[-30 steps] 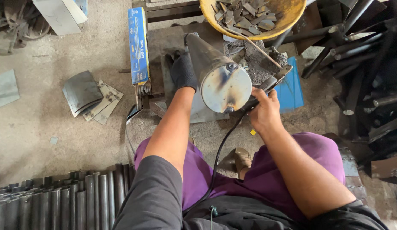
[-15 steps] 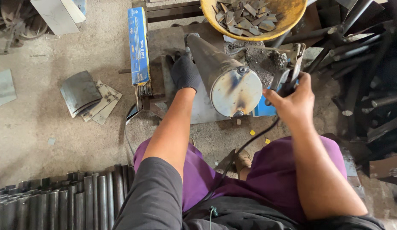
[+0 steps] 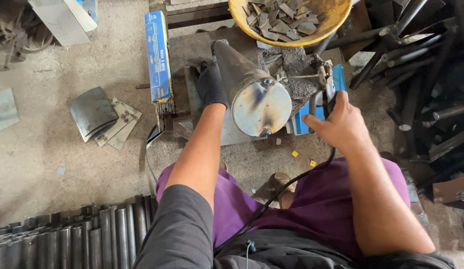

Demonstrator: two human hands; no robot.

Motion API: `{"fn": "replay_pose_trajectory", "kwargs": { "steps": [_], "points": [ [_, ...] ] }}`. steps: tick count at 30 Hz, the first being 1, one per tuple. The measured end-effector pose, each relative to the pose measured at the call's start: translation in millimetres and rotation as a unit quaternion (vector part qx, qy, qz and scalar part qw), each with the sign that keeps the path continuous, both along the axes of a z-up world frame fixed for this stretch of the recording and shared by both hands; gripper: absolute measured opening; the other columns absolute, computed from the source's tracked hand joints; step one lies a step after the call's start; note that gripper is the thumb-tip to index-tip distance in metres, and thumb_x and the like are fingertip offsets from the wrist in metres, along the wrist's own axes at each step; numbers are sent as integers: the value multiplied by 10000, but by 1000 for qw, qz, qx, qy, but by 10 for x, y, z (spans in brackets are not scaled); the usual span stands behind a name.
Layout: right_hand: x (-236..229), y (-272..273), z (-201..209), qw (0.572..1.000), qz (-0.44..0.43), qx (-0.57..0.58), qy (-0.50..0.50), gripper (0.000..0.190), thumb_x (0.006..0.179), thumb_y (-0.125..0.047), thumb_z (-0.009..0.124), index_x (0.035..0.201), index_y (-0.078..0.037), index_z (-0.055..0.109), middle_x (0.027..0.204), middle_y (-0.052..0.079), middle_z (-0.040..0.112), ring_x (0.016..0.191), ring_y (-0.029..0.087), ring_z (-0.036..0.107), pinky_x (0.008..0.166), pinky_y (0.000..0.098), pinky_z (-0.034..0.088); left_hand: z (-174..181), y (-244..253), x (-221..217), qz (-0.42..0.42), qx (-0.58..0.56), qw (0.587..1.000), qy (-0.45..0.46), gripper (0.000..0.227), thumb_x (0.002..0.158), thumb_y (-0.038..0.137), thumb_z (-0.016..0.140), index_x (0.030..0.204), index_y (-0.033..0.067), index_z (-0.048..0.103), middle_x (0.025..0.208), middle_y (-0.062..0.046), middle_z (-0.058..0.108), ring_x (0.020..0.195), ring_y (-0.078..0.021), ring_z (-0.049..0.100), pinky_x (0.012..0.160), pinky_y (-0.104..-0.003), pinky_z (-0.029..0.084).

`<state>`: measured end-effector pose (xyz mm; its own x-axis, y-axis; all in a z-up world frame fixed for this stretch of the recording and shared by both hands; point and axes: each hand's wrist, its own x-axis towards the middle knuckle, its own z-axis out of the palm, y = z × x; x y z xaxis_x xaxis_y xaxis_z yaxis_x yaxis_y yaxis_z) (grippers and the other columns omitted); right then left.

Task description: The person sits on the floor and welds a metal pipe using a handheld welding torch. They hold the pipe with a gloved hand while applying the torch to the seam, creating bright sparks. The person then picks up a larger metal pipe and continues welding it in a similar manner.

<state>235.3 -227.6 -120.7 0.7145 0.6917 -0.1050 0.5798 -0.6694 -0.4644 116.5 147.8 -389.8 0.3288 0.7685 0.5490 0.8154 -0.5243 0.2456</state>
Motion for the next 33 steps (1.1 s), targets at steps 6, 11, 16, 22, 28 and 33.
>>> {"fn": "replay_pose_trajectory", "kwargs": {
  "steps": [6,11,16,22,28,33],
  "points": [
    [58,-172,177,995,30,-96,-26,802,720,-515,853,1218,55,590,1007,295,722,984,468,701,851,501,549,265,-123,-105,-37,-72,997,15,228,972,194,495,1093,168,687,1083,-103,724,1133,-229,624,1147,-494,347],
    [27,-216,377,998,-9,-54,10,645,754,-435,848,1180,7,650,943,245,734,894,384,725,796,451,556,260,-93,-126,-33,-37,999,2,224,962,201,511,1089,151,689,1078,-116,725,1117,-246,632,1118,-491,366],
    [137,-382,249,978,13,196,73,688,855,-260,836,1428,4,560,957,100,700,835,153,665,726,293,527,434,-200,-230,-111,-76,989,-64,224,952,208,527,1086,135,691,1072,-129,725,1101,-263,639,1088,-489,385],
    [169,-195,-304,863,50,382,326,759,927,-73,705,1587,-6,337,1076,89,667,862,147,670,608,344,543,588,-400,-229,-205,-159,954,-153,227,940,217,546,1082,116,693,1065,-145,727,1081,-284,648,1053,-487,407],
    [-72,74,-527,753,-92,379,530,543,965,-226,543,1488,-125,436,893,131,669,574,224,626,463,363,514,474,-617,-267,-199,-184,948,-166,236,929,225,565,1077,97,696,1058,-161,728,1062,-305,656,1017,-484,430],
    [-182,125,-629,719,-108,392,564,458,979,-252,538,1408,-117,452,874,136,647,566,229,615,467,375,501,479,-621,-202,-152,-159,958,-182,247,919,233,581,1074,81,698,1053,-174,729,1045,-322,664,988,-482,449]
  ]
}}
